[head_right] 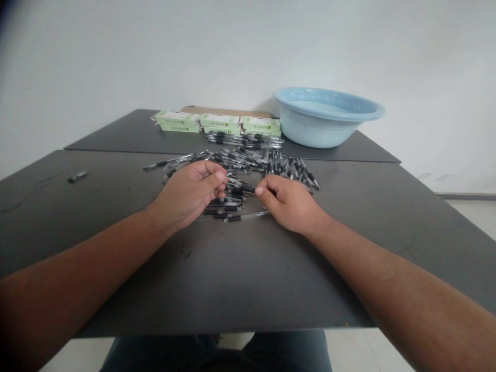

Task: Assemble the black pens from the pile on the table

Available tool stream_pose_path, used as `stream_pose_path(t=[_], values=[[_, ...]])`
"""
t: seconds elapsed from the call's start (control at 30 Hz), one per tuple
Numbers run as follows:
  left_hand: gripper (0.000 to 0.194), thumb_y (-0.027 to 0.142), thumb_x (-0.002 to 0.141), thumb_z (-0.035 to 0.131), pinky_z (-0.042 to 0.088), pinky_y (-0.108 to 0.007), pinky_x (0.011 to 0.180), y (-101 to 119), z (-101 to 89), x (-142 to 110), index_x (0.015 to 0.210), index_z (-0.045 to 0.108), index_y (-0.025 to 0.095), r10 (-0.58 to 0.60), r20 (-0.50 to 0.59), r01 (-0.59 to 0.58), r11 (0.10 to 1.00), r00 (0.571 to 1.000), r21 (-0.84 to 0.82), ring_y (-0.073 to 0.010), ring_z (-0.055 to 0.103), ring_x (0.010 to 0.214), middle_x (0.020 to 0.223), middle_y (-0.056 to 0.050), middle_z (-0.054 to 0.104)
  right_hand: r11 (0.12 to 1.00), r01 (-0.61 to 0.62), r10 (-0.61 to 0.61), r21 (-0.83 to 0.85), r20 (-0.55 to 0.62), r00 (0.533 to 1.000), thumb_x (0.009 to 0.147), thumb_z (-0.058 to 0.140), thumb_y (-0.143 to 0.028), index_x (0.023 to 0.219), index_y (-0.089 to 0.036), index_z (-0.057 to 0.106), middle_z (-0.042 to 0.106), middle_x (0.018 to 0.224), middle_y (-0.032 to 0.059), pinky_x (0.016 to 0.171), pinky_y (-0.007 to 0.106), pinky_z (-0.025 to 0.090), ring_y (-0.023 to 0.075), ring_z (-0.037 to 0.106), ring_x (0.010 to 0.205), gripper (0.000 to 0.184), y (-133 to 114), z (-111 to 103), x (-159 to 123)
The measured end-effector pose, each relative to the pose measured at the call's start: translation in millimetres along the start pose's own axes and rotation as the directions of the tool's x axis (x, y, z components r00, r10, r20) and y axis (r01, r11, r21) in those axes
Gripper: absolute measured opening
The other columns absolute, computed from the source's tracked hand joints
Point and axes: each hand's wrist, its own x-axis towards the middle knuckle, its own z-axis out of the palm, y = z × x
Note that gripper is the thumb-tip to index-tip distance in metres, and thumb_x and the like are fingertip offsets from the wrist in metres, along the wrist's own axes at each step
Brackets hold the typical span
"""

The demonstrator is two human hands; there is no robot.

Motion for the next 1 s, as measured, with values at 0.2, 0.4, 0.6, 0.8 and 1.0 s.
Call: stream_pose_path(t=[0.2,0.4,0.6,0.8,1.0], values=[[0.023,0.033,0.083,0.081,0.059,-0.025,0.065,-1.3,0.2,0.4,0.092,0.068,0.016,-0.002,-0.008,0.002,1.000,1.000,-0.007,-0.0113,0.063,0.073,0.083,-0.001,0.067,1.000,0.014,-0.015,-0.012,-0.010,1.000,0.101,0.054,-0.039,0.082,-0.024,0.062,0.069,0.074,0.0009,0.066,0.031,0.042,0.0186,0.062,0.069,0.026,-0.9,-0.7,0.6],[0.018,0.030,0.086,0.078,0.060,-0.024,0.064,-0.9,1.5,-1.7,0.092,0.068,0.016,0.021,0.008,-0.021,1.000,1.000,0.009,-0.0116,0.065,0.074,0.082,-0.001,0.067,0.999,0.015,-0.015,-0.035,-0.005,1.000,0.102,0.053,-0.039,0.083,-0.024,0.062,0.069,0.075,0.0010,0.066,0.031,0.042,0.0183,0.061,0.069,0.026,-1.8,-1.5,1.3],[0.018,0.031,0.088,0.076,0.059,-0.024,0.065,0.1,1.8,-4.0,0.091,0.068,0.016,0.060,0.038,-0.063,0.996,0.997,0.064,-0.0112,0.064,0.071,0.081,-0.001,0.068,0.999,0.012,-0.013,-0.040,-0.011,1.000,0.100,0.054,-0.039,0.082,-0.024,0.061,0.069,0.075,0.0014,0.066,0.031,0.042,0.0189,0.061,0.069,0.025,-3.5,-2.0,1.5],[0.017,0.032,0.090,0.074,0.056,-0.023,0.064,2.7,0.3,-6.3,0.094,0.070,0.016,0.091,0.060,-0.103,0.966,0.994,0.239,-0.0106,0.065,0.066,0.084,-0.002,0.072,0.998,0.034,-0.034,-0.058,-0.001,0.999,0.101,0.054,-0.037,0.085,-0.024,0.063,0.071,0.078,0.0018,0.066,0.031,0.042,0.0192,0.062,0.070,0.022,-4.4,-2.1,2.2],[0.011,0.029,0.091,0.071,0.053,-0.022,0.062,8.1,2.0,-8.7,0.094,0.072,0.018,0.102,0.102,-0.134,0.914,0.989,0.384,-0.0119,0.065,0.066,0.079,-0.001,0.073,0.995,0.052,-0.051,-0.082,0.020,0.999,0.102,0.055,-0.036,0.088,-0.024,0.066,0.072,0.080,0.0016,0.069,0.031,0.042,0.0192,0.064,0.073,0.021,-4.0,-1.0,2.1]])
